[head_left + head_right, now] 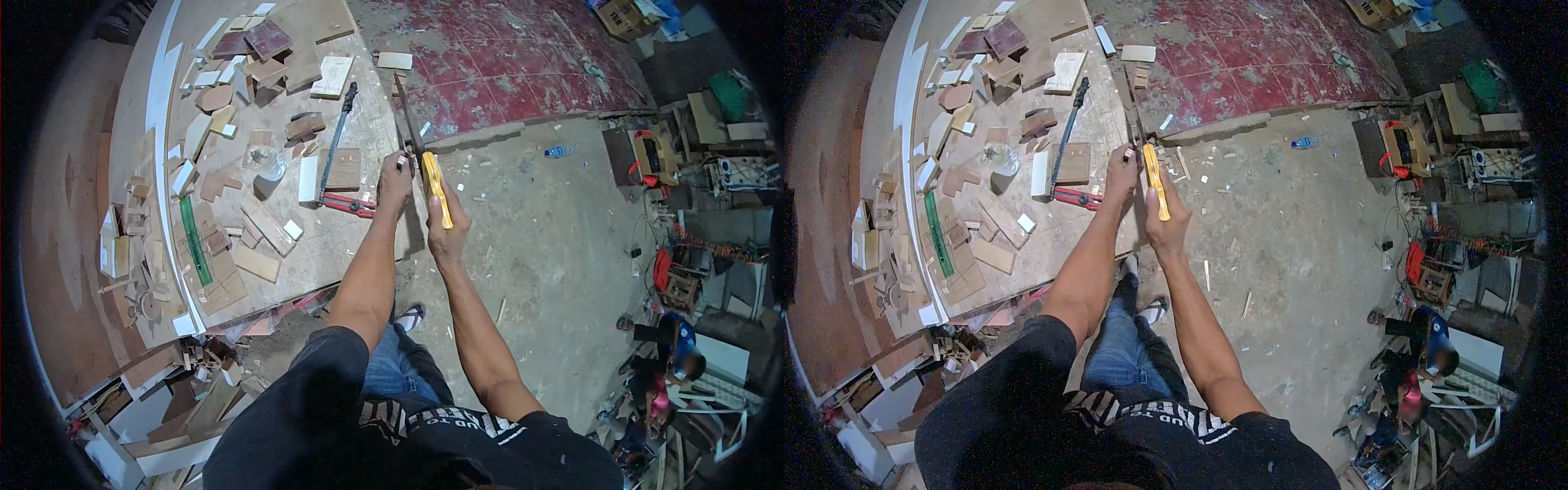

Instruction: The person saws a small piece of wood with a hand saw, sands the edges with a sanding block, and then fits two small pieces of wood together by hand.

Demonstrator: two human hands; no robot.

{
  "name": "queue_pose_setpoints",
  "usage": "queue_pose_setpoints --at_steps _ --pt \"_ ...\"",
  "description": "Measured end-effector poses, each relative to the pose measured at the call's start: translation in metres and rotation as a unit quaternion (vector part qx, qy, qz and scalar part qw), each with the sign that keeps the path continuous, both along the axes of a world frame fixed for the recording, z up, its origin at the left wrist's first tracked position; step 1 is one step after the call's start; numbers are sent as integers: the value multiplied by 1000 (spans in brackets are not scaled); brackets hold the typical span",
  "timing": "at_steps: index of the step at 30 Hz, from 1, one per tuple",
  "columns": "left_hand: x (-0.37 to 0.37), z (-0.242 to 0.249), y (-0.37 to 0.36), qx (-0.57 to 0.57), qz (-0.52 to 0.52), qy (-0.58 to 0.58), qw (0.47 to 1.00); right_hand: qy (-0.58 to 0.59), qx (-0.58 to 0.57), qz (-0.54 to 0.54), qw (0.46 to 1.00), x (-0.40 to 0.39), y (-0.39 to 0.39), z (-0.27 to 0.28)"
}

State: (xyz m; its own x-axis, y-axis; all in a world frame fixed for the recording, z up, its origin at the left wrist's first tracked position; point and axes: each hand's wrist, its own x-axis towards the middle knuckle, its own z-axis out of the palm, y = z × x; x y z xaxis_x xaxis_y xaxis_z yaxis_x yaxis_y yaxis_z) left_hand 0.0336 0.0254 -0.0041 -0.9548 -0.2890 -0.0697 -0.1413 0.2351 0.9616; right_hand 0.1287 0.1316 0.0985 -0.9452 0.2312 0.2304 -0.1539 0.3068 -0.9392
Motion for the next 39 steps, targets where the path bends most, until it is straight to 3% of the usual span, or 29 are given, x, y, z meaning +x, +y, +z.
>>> queue_pose_setpoints --at_steps 8,10,11,17,19,21,25,27,29,32,39 --pt "2 8 0 -25 -12 0 1000 -52 -3 5 999 4 -7 -3" --pt "1 6 1 -29 -11 -1 1000 95 92 -5 991 2 -7 -9" --pt "1 5 2 -39 -4 15 999 91 92 -6 992 5 -7 -12" --pt "-4 0 4 -75 3 7 997 -25 12 13 1000 44 4 -5" --pt "-2 2 4 -82 -7 16 996 -72 27 11 997 80 10 1" --pt "0 2 3 -80 -11 10 997 -42 55 16 997 113 21 6" --pt "-2 7 4 -69 -6 10 998 -96 23 4 995 194 42 24" --pt "-3 -5 4 -84 -4 27 996 -120 80 -6 990 224 55 49" --pt "-8 -23 3 41 -15 -20 999 -214 49 -13 975 244 64 94" --pt "1 9 5 32 -15 -32 999 -207 63 -30 976 264 75 117" --pt "4 11 5 -21 -7 -8 1000 -104 105 40 988 126 45 121"
